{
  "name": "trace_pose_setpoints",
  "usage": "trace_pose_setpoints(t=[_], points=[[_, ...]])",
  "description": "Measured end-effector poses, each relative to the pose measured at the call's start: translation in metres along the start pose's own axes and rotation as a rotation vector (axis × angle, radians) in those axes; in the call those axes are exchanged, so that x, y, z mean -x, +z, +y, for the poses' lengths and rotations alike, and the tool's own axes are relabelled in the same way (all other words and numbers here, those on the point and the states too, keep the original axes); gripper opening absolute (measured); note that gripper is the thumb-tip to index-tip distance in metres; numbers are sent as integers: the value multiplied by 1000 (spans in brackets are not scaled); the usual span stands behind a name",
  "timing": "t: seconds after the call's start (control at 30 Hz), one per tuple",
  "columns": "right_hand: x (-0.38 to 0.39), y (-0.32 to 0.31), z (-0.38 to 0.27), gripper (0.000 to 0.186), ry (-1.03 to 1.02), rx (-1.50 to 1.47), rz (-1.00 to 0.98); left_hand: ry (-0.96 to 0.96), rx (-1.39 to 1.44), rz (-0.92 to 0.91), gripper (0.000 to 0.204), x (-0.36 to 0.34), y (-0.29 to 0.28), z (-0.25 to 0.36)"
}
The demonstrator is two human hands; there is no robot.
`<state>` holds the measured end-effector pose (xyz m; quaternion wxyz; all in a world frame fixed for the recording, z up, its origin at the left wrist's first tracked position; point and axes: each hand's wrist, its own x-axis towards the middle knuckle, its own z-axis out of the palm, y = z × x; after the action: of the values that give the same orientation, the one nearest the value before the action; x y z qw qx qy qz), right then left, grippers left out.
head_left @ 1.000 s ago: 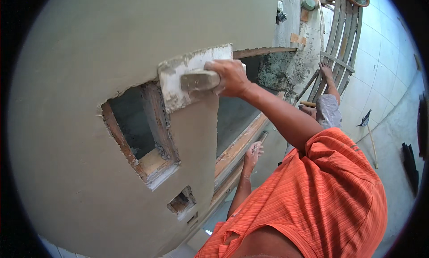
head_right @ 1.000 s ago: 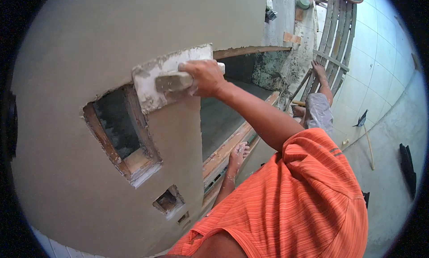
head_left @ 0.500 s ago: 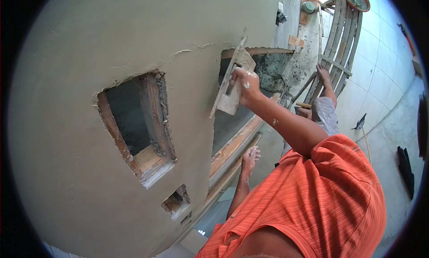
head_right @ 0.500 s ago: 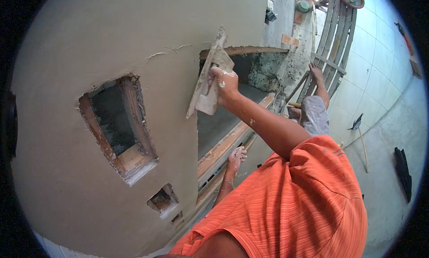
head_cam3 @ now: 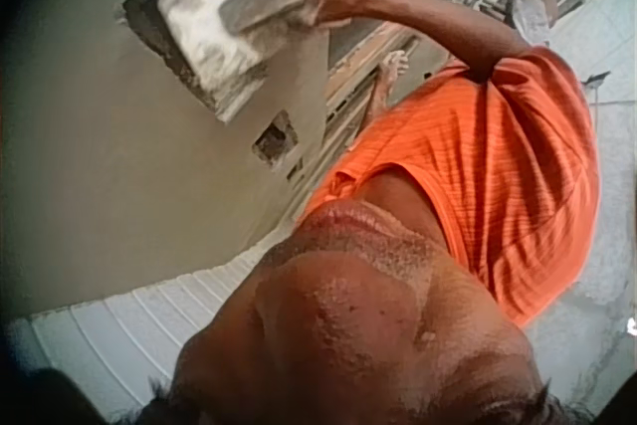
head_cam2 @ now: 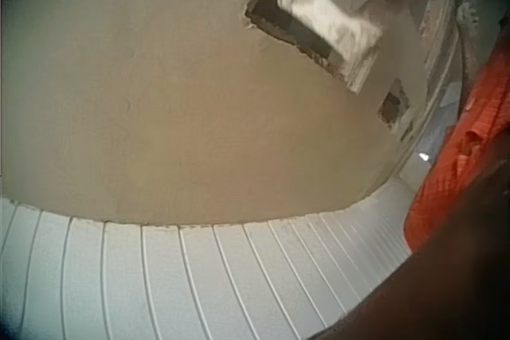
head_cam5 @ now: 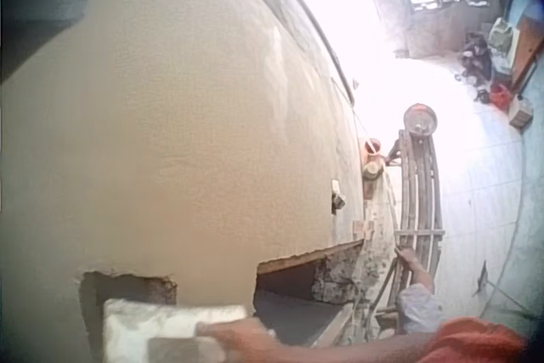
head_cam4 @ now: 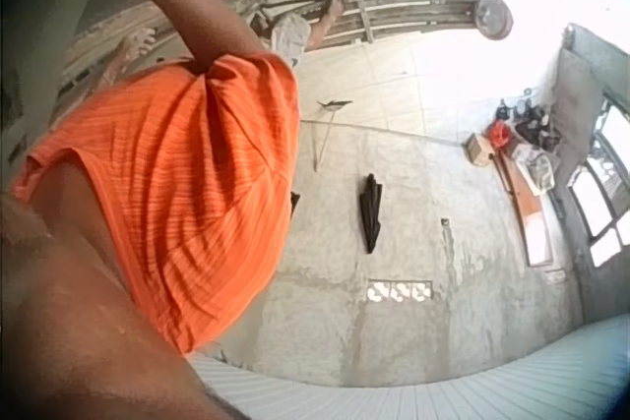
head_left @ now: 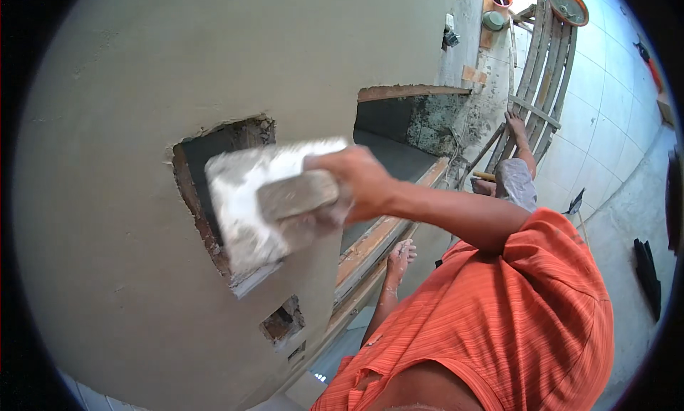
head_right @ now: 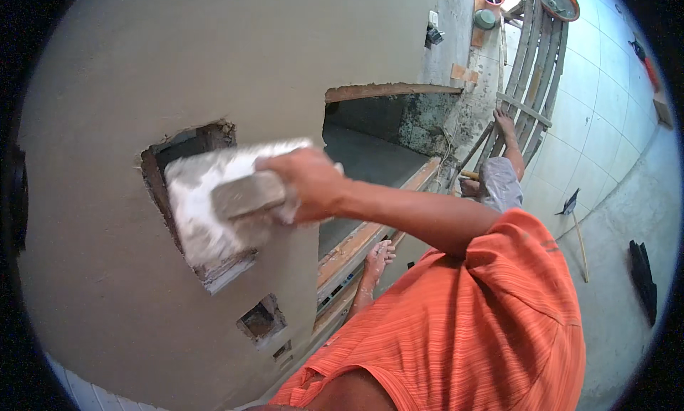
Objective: The person smooths plaster onto a wall and around wall openings using a float, scoops more plaster mixture from a bucket onto the float, and applies it to the wall edges.
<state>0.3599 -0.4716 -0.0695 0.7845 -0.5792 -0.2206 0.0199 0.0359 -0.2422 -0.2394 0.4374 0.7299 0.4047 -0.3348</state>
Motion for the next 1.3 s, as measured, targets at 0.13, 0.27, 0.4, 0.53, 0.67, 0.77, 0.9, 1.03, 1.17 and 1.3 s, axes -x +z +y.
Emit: trace_pose_setpoints(t=[0.13, 0.27, 0.4, 0.53, 0.67, 0.77, 0.9, 1.03, 1.17, 1.3], points=[[-14, -41, 60, 49, -7, 272, 310, -18, -15, 3, 37, 2, 5, 7], [-47, -66, 93, 51, 89, 425, 295, -13, 19, -3, 37, 2, 6, 10], [-21, -31, 100, 45, 72, 281, 154, 32, 5, -2, 37, -2, 7, 18], [25, 11, 77, 51, 121, 103, -136, -15, -30, -24, 37, -9, 0, 19], [27, 7, 112, 17, 417, -772, 723, 42, 70, 3, 38, -23, -6, 21], [8, -27, 146, 8, 732, -1151, 781, 82, 38, 13, 38, -22, -3, 33], [-32, -33, 115, 9, 561, -1003, 673, 65, 37, -1, 38, -20, -1, 26], [-46, -24, 40, 27, 169, -393, 382, 42, 24, -30, 39, -13, 4, 13], [-30, -5, 5, 52, 8, 136, -55, -52, 36, -44, 39, -13, 2, -7], [-7, -15, 3, 46, -35, 184, -197, -24, 59, -2, 39, -9, 1, 1]])
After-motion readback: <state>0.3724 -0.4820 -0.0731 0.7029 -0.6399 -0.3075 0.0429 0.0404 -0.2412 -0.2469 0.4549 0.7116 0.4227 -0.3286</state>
